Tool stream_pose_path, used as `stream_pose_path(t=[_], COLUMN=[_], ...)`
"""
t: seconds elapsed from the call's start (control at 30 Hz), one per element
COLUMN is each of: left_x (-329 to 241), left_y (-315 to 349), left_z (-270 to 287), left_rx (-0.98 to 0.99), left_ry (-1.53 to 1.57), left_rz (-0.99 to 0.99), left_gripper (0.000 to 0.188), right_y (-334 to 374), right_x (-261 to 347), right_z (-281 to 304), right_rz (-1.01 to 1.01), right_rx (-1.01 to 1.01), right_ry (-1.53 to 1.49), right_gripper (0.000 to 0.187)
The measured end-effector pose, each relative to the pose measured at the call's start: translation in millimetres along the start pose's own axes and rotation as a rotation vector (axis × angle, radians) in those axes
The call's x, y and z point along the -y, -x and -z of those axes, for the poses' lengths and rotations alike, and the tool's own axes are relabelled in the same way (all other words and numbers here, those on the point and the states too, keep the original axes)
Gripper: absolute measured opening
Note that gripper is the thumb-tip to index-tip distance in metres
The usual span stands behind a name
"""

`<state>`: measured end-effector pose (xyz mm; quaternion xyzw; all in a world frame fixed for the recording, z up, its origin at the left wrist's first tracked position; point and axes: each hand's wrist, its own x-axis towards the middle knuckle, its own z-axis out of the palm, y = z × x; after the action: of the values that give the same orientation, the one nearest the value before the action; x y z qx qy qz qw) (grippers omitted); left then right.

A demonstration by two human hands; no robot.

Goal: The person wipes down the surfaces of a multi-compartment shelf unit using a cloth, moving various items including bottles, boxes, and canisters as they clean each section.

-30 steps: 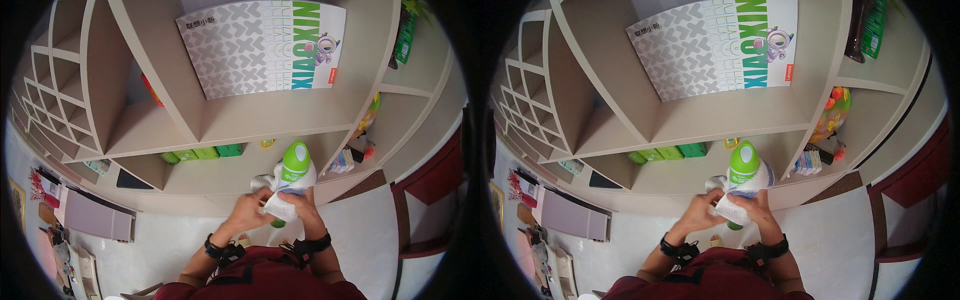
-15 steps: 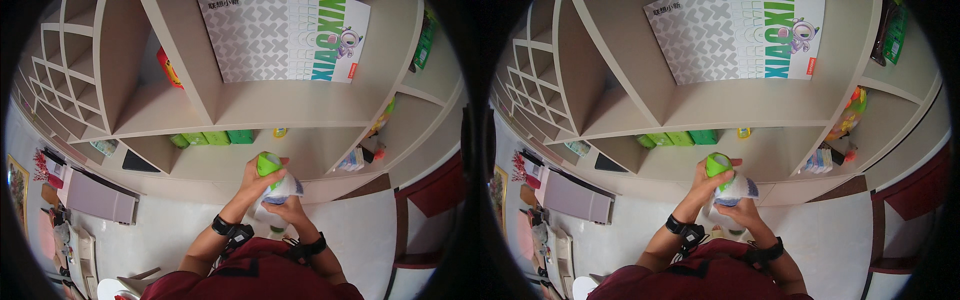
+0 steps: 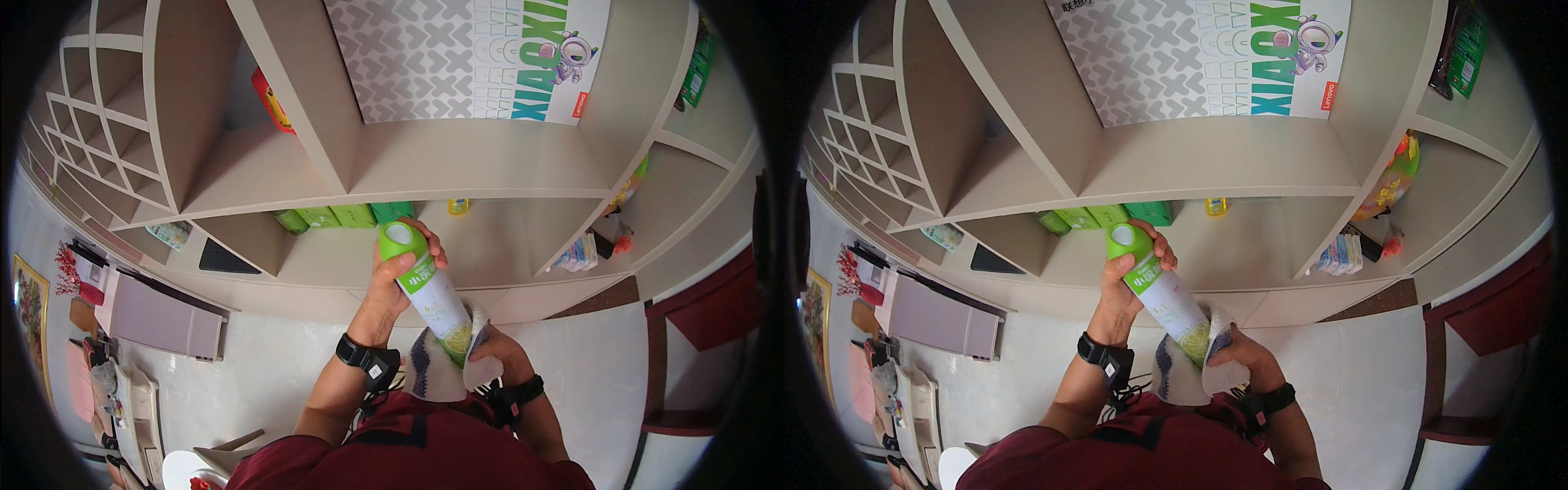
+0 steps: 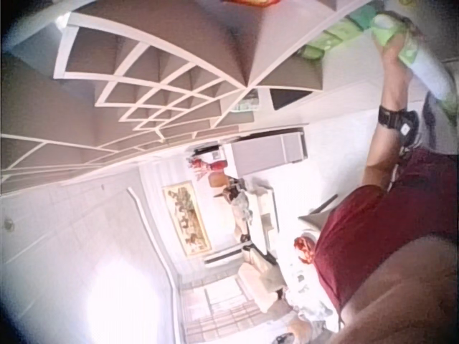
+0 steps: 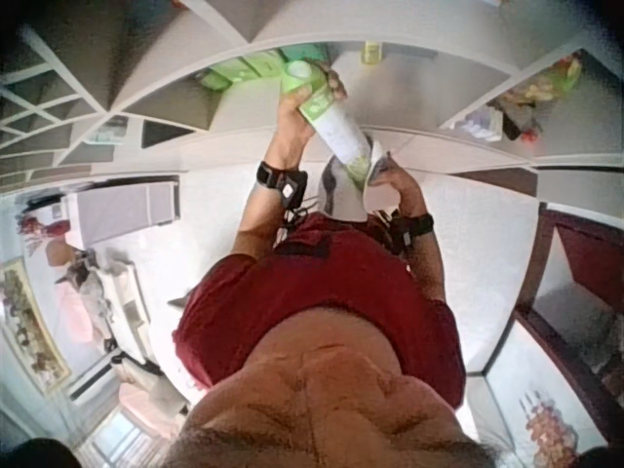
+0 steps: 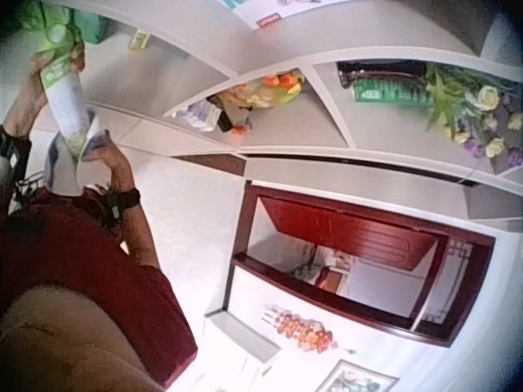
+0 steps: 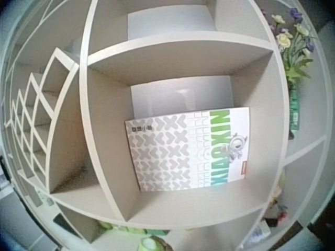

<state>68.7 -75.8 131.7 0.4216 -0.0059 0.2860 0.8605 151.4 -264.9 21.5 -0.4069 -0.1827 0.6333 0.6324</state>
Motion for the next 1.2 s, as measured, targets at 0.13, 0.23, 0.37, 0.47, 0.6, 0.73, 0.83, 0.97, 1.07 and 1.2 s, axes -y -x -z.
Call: stream_pose_path(t=[0.13,0.23,0.37,0.47,0.6,0.73,0.83,0.97,1.07,1.2], left_x=[-4,-3,14,24,37,36,34,36,41,37], left_y=[-2,2,9,20,30,24,15,13,14,5], left_z=[-4,-6,-16,-27,-33,-30,-29,-31,-37,-42], left_rx=[-0.009,-0.033,0.053,0.140,0.305,0.231,0.111,0.117,0.215,0.136], left_ry=[-0.034,-0.225,-0.430,-0.535,-0.763,-0.666,-0.520,-0.446,-0.646,-0.495], left_rz=[-0.045,-0.127,-0.191,-0.182,-0.229,-0.192,-0.170,-0.167,-0.210,-0.140], left_gripper=[0.047,0.046,0.043,0.044,0.044,0.043,0.042,0.042,0.041,0.040], right_y=[-12,-15,-45,-41,-43,-38,-32,-26,-24,-25], right_x=[-32,-20,-44,-48,-64,-63,-44,-29,-23,-43], right_z=[31,-8,20,17,29,36,42,40,31,48], right_rz=[0.155,0.086,0.065,0.187,0.199,0.285,0.227,0.192,0.270,0.237], right_rx=[-0.029,-0.368,-0.400,-0.432,-0.604,-0.881,-0.886,-0.667,-0.554,-0.623], right_ry=[-0.015,-0.333,-0.454,-0.312,-0.020,0.095,0.027,-0.210,-0.281,-0.252], right_gripper=[0.078,0.058,0.039,0.037,0.031,0.028,0.031,0.030,0.028,0.022])
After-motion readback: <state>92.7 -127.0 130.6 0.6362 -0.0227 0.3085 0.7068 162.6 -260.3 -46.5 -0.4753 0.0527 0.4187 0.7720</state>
